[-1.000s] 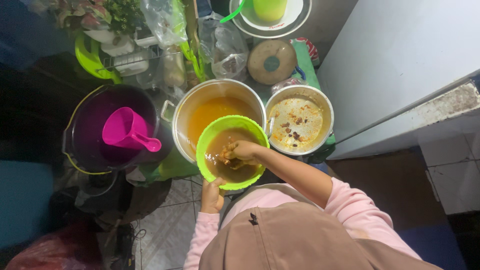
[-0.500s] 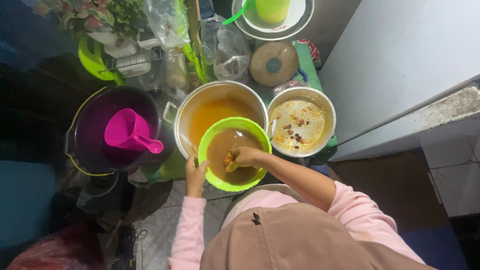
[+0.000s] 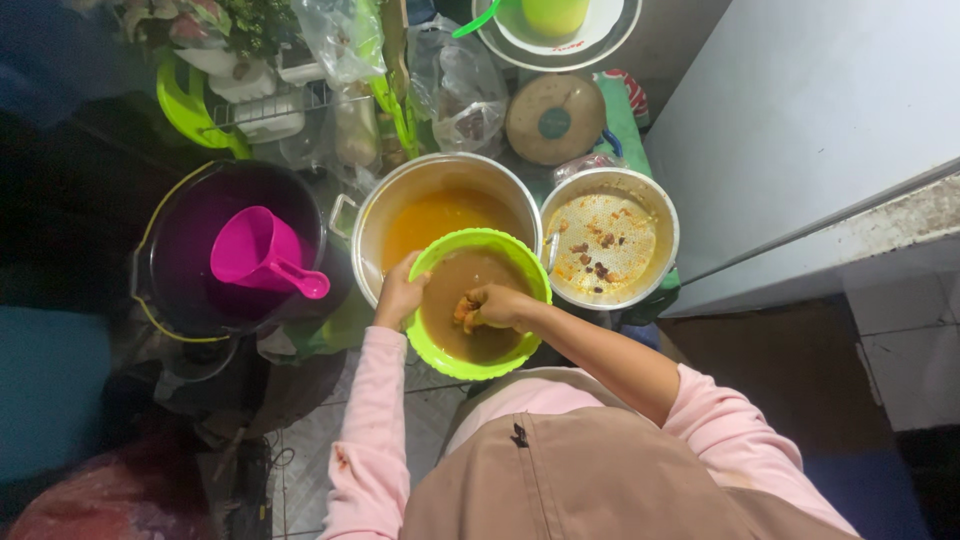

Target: The person repeatedly washes small brown food items by hand in a green bowl of water, then transfers them into a metal strainer. The process is repeated multiple times with the same batch of items.

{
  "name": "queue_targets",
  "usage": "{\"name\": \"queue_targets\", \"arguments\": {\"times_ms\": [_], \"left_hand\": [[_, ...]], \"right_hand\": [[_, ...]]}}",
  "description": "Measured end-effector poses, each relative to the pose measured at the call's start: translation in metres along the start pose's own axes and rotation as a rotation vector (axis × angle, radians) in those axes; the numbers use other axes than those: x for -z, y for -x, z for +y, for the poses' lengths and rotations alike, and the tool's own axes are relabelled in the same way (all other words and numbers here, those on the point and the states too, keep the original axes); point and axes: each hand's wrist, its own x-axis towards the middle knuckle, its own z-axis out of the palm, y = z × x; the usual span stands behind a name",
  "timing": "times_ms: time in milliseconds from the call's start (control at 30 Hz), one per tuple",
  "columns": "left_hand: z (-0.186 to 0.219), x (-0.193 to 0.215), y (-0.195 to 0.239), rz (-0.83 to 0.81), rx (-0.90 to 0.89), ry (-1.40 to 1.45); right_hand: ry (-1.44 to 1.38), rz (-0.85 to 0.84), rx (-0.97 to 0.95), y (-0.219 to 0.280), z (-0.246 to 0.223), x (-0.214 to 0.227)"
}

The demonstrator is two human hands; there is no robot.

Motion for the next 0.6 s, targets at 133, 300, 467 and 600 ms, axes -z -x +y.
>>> {"name": "queue_targets", "arguments": {"times_ms": [133, 300, 467, 600], "left_hand": [[0.008, 0.001, 0.003, -0.004, 0.016, 0.033], [0.012, 0.001, 0.006, 0.014, 0.004, 0.038], [0.012, 0.0, 0.007, 0.006, 0.022, 0.062], [0.011, 0.0, 0.007, 0.017, 0.018, 0.021]], "right_hand": [[-0.097, -0.003, 0.104, -0.02, 0.017, 0.0], [0.389, 0.254, 0.268, -0.026, 0.027, 0.003], [0.694, 0.51, 0.443, 0.003, 0.0, 0.002], [0.993, 0.572, 0.414, 0.021, -0.028, -0.004]]}}
